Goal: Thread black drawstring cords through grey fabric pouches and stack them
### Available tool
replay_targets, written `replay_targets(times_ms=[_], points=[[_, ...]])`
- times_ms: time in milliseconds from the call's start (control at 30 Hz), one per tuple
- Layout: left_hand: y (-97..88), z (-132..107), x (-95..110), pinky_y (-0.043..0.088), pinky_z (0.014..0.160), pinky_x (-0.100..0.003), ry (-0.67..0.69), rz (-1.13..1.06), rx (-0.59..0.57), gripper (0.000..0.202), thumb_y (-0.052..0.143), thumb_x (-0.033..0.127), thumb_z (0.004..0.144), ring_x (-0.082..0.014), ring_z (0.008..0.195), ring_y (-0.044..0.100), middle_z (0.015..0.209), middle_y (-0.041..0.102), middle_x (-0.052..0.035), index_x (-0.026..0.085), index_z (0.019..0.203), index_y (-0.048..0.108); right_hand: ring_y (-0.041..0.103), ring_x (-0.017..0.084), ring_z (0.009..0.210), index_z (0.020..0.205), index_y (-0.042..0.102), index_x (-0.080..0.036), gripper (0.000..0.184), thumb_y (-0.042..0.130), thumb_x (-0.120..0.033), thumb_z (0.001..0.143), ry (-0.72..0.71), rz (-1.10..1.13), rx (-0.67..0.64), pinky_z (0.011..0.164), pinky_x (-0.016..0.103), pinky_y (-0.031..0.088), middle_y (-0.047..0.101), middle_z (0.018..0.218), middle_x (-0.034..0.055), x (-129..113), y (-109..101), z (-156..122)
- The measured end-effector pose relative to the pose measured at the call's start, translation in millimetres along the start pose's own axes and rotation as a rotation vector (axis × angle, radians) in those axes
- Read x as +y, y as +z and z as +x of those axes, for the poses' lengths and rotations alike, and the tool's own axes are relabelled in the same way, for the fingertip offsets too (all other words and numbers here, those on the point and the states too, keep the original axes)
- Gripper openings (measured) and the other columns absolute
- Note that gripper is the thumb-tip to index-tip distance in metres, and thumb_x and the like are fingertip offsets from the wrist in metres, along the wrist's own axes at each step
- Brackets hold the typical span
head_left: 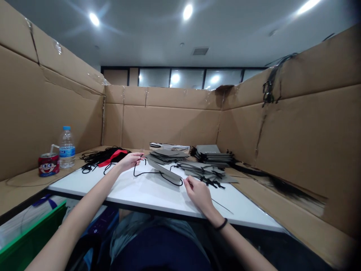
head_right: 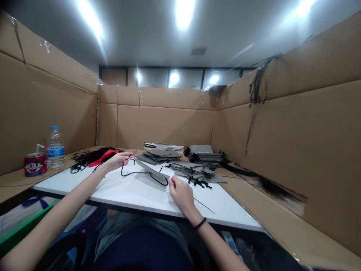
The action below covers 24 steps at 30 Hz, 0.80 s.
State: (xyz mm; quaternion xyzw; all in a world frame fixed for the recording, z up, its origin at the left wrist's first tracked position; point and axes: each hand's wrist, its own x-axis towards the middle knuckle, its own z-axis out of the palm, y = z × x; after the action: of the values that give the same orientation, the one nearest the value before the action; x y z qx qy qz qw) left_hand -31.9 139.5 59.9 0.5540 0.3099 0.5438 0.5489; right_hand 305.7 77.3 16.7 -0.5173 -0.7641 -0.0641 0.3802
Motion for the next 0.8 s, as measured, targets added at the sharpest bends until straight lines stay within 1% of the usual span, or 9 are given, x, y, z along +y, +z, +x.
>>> replay_targets(times_ms=[167, 267, 333, 400, 467, 533, 633, 733, 800], points=[[-2.2, 4.9, -3.4, 0.038, 0.048, -0.017, 0.007, 0.035, 0.033, 0.016, 0.063, 0.01, 0.077, -0.0047, 0.051, 0.046, 0.076, 0.062, -0.005, 0.01, 0.092, 0.064, 0.054, 0.016, 0.058, 0.068, 0.049, -0.021, 0.033, 0.036, -0.039, 0.092, 0.008, 0.013, 0.0, 0.053, 0.025, 0.023, 0.06, 0.061, 0.0035, -1.3, -0.7, -0.5], [-1.9, 6.2, -5.5, 0.04, 0.049, -0.018, 0.013, 0.077, 0.072, 0.013, 0.067, 0.013, 0.075, -0.0045, 0.051, 0.048, 0.08, 0.064, -0.0063, 0.011, 0.087, 0.063, 0.053, 0.016, 0.057, 0.068, 0.049, -0.021, 0.033, 0.036, -0.04, 0.091, 0.005, 0.016, -0.003, 0.053, 0.025, 0.023, 0.06, 0.06, 0.0035, 0.2, -0.1, -0.5], [-3.1, 6.6, -6.2, 0.044, 0.055, -0.019, 0.014, 0.109, 0.109, 0.015, 0.069, 0.014, 0.072, -0.0067, 0.058, 0.055, 0.087, 0.066, -0.0087, 0.011, 0.085, 0.062, 0.053, 0.016, 0.057, 0.068, 0.05, -0.021, 0.032, 0.037, -0.039, 0.091, 0.003, 0.016, -0.006, 0.053, 0.025, 0.023, 0.06, 0.06, 0.0035, 1.7, 0.4, -0.1], [-6.5, 6.6, -6.5, 0.049, 0.064, -0.023, 0.023, 0.141, 0.146, 0.017, 0.071, 0.019, 0.071, -0.0114, 0.069, 0.062, 0.092, 0.066, -0.0106, 0.011, 0.083, 0.063, 0.053, 0.016, 0.057, 0.067, 0.051, -0.021, 0.032, 0.038, -0.039, 0.09, -0.001, 0.018, -0.006, 0.054, 0.025, 0.024, 0.06, 0.06, 0.0037, 3.0, 0.6, 0.4], [-10.6, 5.8, -6.8, 0.051, 0.072, -0.028, 0.039, 0.182, 0.18, 0.02, 0.071, 0.026, 0.07, -0.0159, 0.077, 0.064, 0.093, 0.066, -0.0112, 0.012, 0.082, 0.063, 0.052, 0.016, 0.057, 0.067, 0.051, -0.02, 0.032, 0.039, -0.038, 0.09, -0.005, 0.028, -0.004, 0.054, 0.025, 0.024, 0.06, 0.06, 0.0036, 3.9, 0.6, 0.9], [-13.2, 4.3, -7.2, 0.05, 0.074, -0.03, 0.054, 0.251, 0.223, 0.023, 0.07, 0.031, 0.069, -0.0184, 0.08, 0.064, 0.091, 0.067, -0.0112, 0.012, 0.08, 0.064, 0.052, 0.016, 0.057, 0.066, 0.051, -0.02, 0.031, 0.039, -0.038, 0.089, -0.005, 0.04, -0.007, 0.055, 0.025, 0.025, 0.06, 0.061, 0.0033, 4.3, 0.4, 1.3], [-10.1, 1.6, -6.8, 0.049, 0.074, -0.031, 0.085, 0.382, 0.272, 0.022, 0.07, 0.032, 0.066, -0.0215, 0.086, 0.063, 0.095, 0.068, -0.0104, 0.014, 0.079, 0.066, 0.05, 0.015, 0.056, 0.064, 0.05, -0.02, 0.032, 0.04, -0.039, 0.088, -0.006, 0.048, -0.017, 0.054, 0.025, 0.024, 0.058, 0.06, 0.0026, 4.7, -0.4, 1.7], [0.0, -1.2, -4.0, 0.047, 0.08, -0.03, 0.116, 0.472, 0.242, 0.023, 0.065, 0.029, 0.067, -0.0223, 0.095, 0.062, 0.104, 0.069, -0.0074, 0.017, 0.087, 0.07, 0.048, 0.015, 0.056, 0.063, 0.049, -0.02, 0.032, 0.04, -0.039, 0.087, 0.0, 0.068, -0.035, 0.054, 0.025, 0.024, 0.057, 0.059, 0.0019, 5.7, -2.1, 2.3], [7.1, -3.6, -1.6, 0.046, 0.085, -0.031, 0.117, 0.531, 0.128, 0.027, 0.062, 0.03, 0.071, -0.0222, 0.098, 0.062, 0.104, 0.07, -0.0069, 0.018, 0.093, 0.071, 0.048, 0.014, 0.056, 0.063, 0.049, -0.02, 0.032, 0.041, -0.04, 0.086, 0.01, 0.086, -0.051, 0.054, 0.024, 0.024, 0.057, 0.059, 0.0014, 6.8, -3.7, 2.9]])
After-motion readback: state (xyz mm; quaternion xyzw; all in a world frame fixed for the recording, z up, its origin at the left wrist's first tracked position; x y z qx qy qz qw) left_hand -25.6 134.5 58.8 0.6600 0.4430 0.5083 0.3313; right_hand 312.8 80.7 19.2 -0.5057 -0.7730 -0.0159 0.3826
